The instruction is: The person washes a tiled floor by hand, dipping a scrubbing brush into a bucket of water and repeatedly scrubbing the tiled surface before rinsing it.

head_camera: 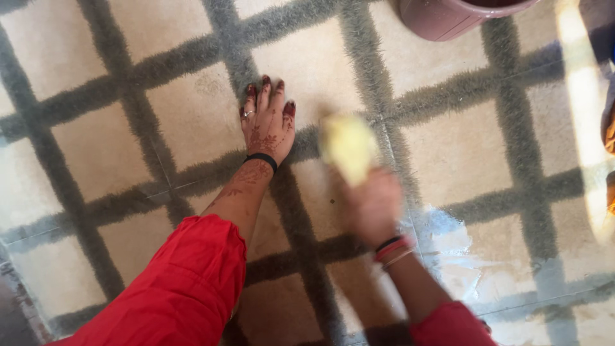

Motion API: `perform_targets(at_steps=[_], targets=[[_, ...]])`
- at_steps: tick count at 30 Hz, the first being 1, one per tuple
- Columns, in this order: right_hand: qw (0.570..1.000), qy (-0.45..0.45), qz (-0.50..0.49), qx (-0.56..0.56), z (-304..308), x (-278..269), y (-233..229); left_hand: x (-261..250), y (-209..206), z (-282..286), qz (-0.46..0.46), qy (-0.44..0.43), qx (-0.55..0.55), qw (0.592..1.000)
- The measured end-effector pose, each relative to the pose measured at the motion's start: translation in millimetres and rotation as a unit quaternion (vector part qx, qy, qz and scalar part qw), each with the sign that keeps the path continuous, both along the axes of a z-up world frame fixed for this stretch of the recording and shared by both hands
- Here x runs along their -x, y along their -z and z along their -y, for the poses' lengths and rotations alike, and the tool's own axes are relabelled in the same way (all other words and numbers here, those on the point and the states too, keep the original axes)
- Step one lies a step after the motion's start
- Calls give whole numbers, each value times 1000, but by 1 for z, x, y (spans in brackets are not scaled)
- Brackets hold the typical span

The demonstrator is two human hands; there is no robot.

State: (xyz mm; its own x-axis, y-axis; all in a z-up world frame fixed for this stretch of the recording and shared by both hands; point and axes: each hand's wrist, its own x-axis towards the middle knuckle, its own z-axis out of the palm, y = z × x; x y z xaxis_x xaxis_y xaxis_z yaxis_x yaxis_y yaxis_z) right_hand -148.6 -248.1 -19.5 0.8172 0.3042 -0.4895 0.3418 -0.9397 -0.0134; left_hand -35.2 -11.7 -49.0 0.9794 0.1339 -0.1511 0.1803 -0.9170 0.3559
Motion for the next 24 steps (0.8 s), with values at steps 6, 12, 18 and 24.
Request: perform_targets(at_steps=[6, 12, 18, 24], targets=[[934, -60, 134, -325, -57, 1, -44, -11, -2, -21, -33, -142, 111, 983], [912, -143, 107, -368, 40, 30, -28, -6, 8, 0, 72, 45, -68, 994], [877, 88, 471, 37, 144, -47, -25, 13, -31, 39, -265, 101, -14, 959], [962, -55, 211, -166, 44, -9, -31, 15, -52, 50, -323, 166, -58, 930]])
